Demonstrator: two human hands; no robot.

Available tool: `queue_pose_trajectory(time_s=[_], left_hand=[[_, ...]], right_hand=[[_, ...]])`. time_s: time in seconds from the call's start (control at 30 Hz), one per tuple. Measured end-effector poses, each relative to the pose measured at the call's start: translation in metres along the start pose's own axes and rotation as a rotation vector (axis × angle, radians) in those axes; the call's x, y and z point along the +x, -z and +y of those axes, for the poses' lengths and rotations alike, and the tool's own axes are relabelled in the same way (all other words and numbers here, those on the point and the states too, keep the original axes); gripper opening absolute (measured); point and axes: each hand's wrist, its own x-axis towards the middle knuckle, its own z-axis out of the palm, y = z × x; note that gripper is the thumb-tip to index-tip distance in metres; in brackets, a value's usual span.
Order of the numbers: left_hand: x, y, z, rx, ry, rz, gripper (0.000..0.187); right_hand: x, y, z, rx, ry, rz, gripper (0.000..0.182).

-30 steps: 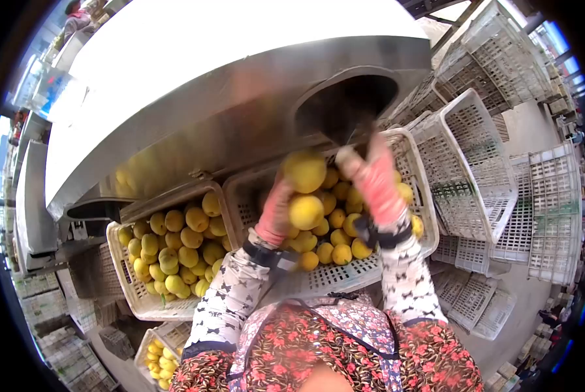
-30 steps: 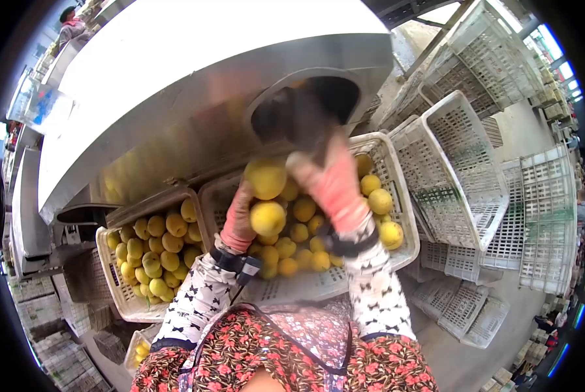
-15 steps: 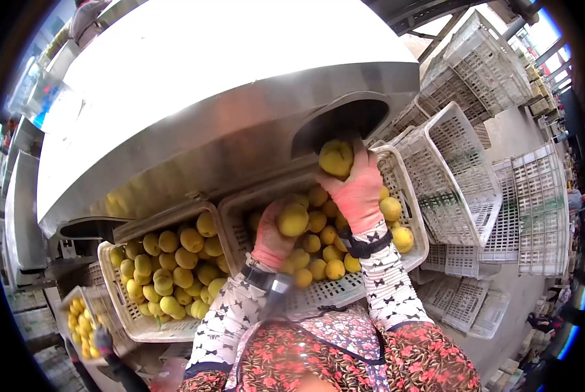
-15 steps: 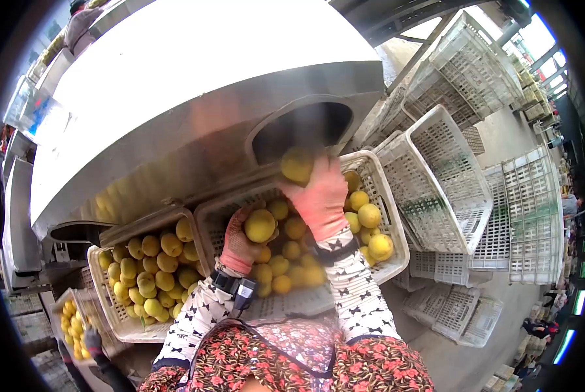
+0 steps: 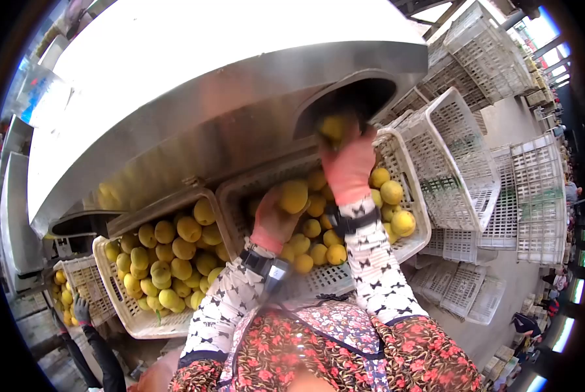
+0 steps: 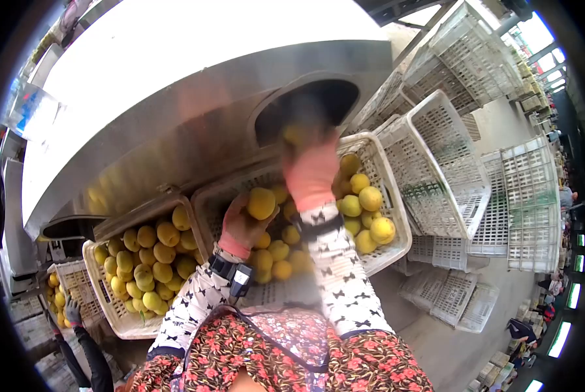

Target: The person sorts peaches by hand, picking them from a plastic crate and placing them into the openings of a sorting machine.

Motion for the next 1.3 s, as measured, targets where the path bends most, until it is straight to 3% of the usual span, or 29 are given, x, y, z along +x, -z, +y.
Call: queue_pose_trajectory(time_s=[0.07, 0.1, 0.2, 0.33, 0.4, 0.47, 0.57, 0.6, 0.7, 0.73, 0.8, 0.83, 0.9, 0.93, 1.0, 1.07, 1.1, 1.17, 1.27, 1.3], left_hand=[[0.0, -0.001, -0.001, -0.1, 0.044, 0.034, 0.033], [0.003, -0.008, -0.008, -0.317, 0.111, 0.101, 0.034], [0.012, -0.011, 0.013, -0.876, 0.19, 0.166, 0.032], [0.018, -0.003, 0.01, -1.533, 0.227, 0.106, 0.03], [0.016, -0.005, 0.048, -0.932, -0.038, 0.155, 0.031], [0.018, -0.01, 0.072, -1.092, 0.053, 0.094, 0.045], [0.022, -0.01, 0.07, -1.228, 0.053, 0.005, 0.047], [0.023, -0.009, 0.067, -1.133, 0.007, -0.016, 0.044], [0.023, -0.012, 0.049, -0.667, -0.131, -0.004, 0.034], [0.027, -0.014, 0.046, -0.383, -0.186, 0.053, 0.032], [0.029, -0.017, 0.051, -0.806, -0.057, 0.1, 0.025], [0.032, -0.015, 0.029, -0.659, 0.102, 0.164, 0.024], [0.02, -0.004, -0.046, -0.352, 0.467, 0.27, 0.023], [0.005, 0.001, -0.06, 0.155, 0.336, 0.156, 0.028], [-0.01, -0.007, -0.106, 0.38, 0.397, 0.069, 0.037], [-0.032, -0.022, -0.11, 0.557, 0.582, -0.041, 0.052], [-0.036, -0.027, -0.108, 0.664, 0.571, -0.134, 0.053], [-0.045, -0.035, -0.112, 0.871, 0.548, -0.326, 0.054], [-0.056, -0.048, -0.131, 1.054, 0.493, -0.318, 0.055], [-0.054, -0.046, -0.128, 1.048, 0.511, -0.436, 0.058]], right_hand=[[0.036, -0.017, -0.019, -0.045, -0.257, -0.161, 0.08], [0.044, -0.022, -0.021, -0.075, -0.384, -0.238, 0.08], [0.036, -0.023, -0.005, 0.229, -0.076, 0.213, 0.084], [-0.031, 0.015, 0.014, 0.503, 0.029, -0.305, 0.085], [-0.062, 0.019, 0.017, 0.733, -0.055, -0.482, 0.086], [-0.078, 0.015, 0.01, 0.896, -0.235, -0.506, 0.088], [-0.075, 0.016, 0.024, 0.826, -0.092, -0.433, 0.086], [-0.076, 0.018, 0.019, 1.042, -0.144, -0.364, 0.081], [-0.061, 0.032, 0.023, 0.564, 0.113, -0.336, 0.077], [-0.055, 0.038, 0.018, 0.443, 0.107, -0.265, 0.075], [-0.03, 0.038, 0.003, 0.217, -0.037, -0.174, 0.073], [-0.016, 0.029, 0.002, 0.111, -0.11, -0.142, 0.073], [0.033, -0.024, 0.025, -0.132, -0.062, -0.296, 0.063], [0.052, -0.042, 0.033, -0.274, -0.002, -0.382, 0.058], [0.067, -0.029, 0.018, -0.187, 0.217, -0.221, 0.048], [0.032, 0.001, 0.025, 0.316, 0.326, 0.251, 0.043], [0.007, 0.004, 0.037, 0.308, 0.318, 0.168, 0.037], [-0.057, -0.021, 0.081, 0.244, 0.173, -0.418, 0.033], [-0.114, -0.065, 0.115, 0.009, 0.396, -0.897, 0.032], [-0.128, -0.086, 0.13, -0.073, 0.522, -1.008, 0.038]])
